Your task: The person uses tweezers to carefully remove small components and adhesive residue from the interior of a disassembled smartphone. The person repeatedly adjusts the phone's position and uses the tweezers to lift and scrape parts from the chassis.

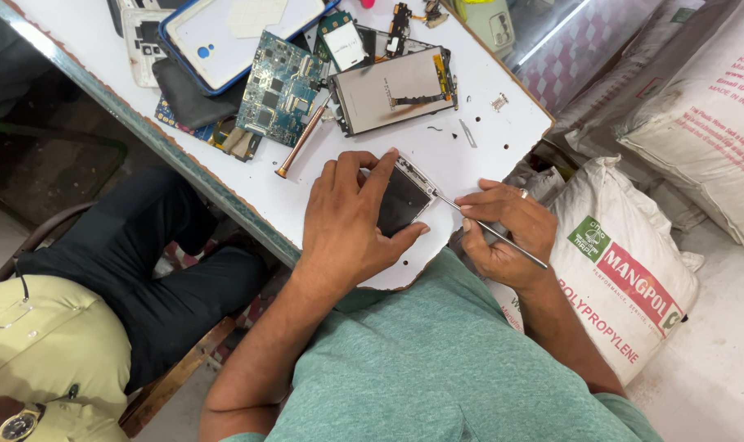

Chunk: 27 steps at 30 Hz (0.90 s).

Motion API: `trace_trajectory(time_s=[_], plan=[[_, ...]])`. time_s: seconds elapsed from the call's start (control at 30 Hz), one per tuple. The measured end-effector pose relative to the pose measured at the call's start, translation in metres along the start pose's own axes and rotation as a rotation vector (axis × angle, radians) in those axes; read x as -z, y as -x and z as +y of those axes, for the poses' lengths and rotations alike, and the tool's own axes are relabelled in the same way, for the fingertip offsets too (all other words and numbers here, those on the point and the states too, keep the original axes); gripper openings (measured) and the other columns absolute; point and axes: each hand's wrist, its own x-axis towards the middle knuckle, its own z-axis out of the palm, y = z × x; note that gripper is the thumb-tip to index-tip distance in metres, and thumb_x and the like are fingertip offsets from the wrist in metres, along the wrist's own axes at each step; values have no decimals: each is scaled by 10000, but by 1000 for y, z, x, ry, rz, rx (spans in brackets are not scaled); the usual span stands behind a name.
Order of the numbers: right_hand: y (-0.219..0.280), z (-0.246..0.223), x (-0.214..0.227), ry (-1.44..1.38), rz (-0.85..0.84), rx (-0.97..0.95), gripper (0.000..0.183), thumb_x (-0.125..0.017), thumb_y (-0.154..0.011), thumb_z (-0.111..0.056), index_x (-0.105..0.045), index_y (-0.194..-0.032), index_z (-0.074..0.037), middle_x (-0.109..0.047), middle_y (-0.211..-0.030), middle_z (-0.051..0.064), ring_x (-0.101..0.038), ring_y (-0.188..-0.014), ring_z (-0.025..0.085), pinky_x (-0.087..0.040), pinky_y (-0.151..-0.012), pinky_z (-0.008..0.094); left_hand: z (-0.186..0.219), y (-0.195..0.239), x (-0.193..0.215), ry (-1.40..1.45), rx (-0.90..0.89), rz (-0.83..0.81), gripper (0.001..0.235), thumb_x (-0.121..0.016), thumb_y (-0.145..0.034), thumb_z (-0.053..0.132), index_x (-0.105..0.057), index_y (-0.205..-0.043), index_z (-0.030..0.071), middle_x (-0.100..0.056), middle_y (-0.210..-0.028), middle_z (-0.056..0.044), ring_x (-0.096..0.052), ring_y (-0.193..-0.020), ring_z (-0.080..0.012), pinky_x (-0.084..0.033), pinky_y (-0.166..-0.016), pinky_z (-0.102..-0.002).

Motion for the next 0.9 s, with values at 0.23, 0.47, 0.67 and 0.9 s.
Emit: trace_trajectory(time_s=[0.23,0.47,0.67,0.9], plan=[[-5,-7,0,-4,-19,-25,50,-701,-843,-11,-673,-885,-16,-750,-938,114,-767,-935,253,-607,-1035,465,-2,-1,-1,13,-12,-17,861,-921,-689,415,-605,-1367,-9,-533,-1162,-126,-522,-1013,-296,-446,-832,-431],[-14,-27,6,92,-144,-142,61,-707,-842,-1,-677,-895,5,-766,-942,132,-768,-928,256,-629,-991,439,-1,-1,-1,23,-15,0,829,-917,-708,381,-611,-1376,-1,-528,-1159,-121,-512,-1013,-295,-443,-844,-433],[-11,-21,-23,1,83,-2,59,-694,-914,-18,-638,-901,-4,-738,-949,166,-758,-891,264,-544,-1115,541,-5,1,-4,40,-14,-26,838,-910,-744,369,-586,-1405,-31,-527,-1163,-122,-503,-972,-265,-425,-825,-423],[-19,-31,-29,66,126,16,60,-722,-924,-32,-668,-933,-8,-754,-964,194,-757,-897,285,-517,-1125,542,-3,2,-5,18,-30,-4,845,-909,-752,370,-578,-1420,-27,-521,-1182,-131,-497,-988,-276,-428,-853,-432]])
